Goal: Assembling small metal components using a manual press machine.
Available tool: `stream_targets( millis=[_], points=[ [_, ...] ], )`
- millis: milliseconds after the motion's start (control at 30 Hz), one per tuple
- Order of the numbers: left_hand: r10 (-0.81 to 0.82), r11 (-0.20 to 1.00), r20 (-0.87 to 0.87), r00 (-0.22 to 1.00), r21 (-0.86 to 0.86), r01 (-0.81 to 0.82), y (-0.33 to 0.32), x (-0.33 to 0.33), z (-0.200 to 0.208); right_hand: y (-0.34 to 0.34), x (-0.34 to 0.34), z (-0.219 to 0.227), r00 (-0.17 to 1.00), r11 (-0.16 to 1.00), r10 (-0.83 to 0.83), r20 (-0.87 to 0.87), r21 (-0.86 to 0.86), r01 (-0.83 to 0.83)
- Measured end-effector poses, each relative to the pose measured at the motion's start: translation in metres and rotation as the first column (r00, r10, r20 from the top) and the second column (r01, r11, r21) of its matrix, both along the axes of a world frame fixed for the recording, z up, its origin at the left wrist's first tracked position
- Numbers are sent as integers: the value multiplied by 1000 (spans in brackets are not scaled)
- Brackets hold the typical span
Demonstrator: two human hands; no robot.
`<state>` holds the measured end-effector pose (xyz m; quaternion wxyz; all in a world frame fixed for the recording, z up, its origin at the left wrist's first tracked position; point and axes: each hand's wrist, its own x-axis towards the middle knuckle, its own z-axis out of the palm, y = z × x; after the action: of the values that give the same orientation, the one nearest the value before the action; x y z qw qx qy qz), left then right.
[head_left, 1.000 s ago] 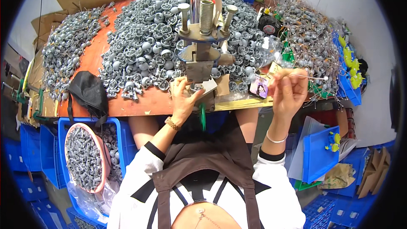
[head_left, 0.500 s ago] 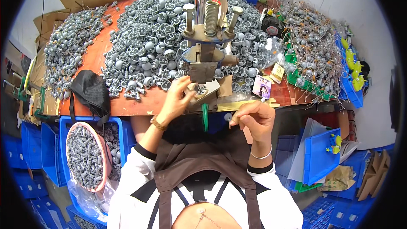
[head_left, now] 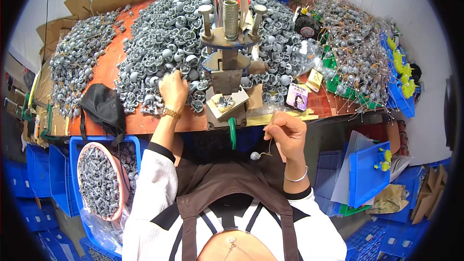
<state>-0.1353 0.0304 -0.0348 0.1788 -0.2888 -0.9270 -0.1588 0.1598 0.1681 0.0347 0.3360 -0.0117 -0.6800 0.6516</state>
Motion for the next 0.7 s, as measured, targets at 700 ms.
stream_targets(
  millis=[700],
  points=[
    [-880,340,455,137,803,-489,-41,124,29,-47,-57,-22,923,720,-384,31,635,279]
  ],
)
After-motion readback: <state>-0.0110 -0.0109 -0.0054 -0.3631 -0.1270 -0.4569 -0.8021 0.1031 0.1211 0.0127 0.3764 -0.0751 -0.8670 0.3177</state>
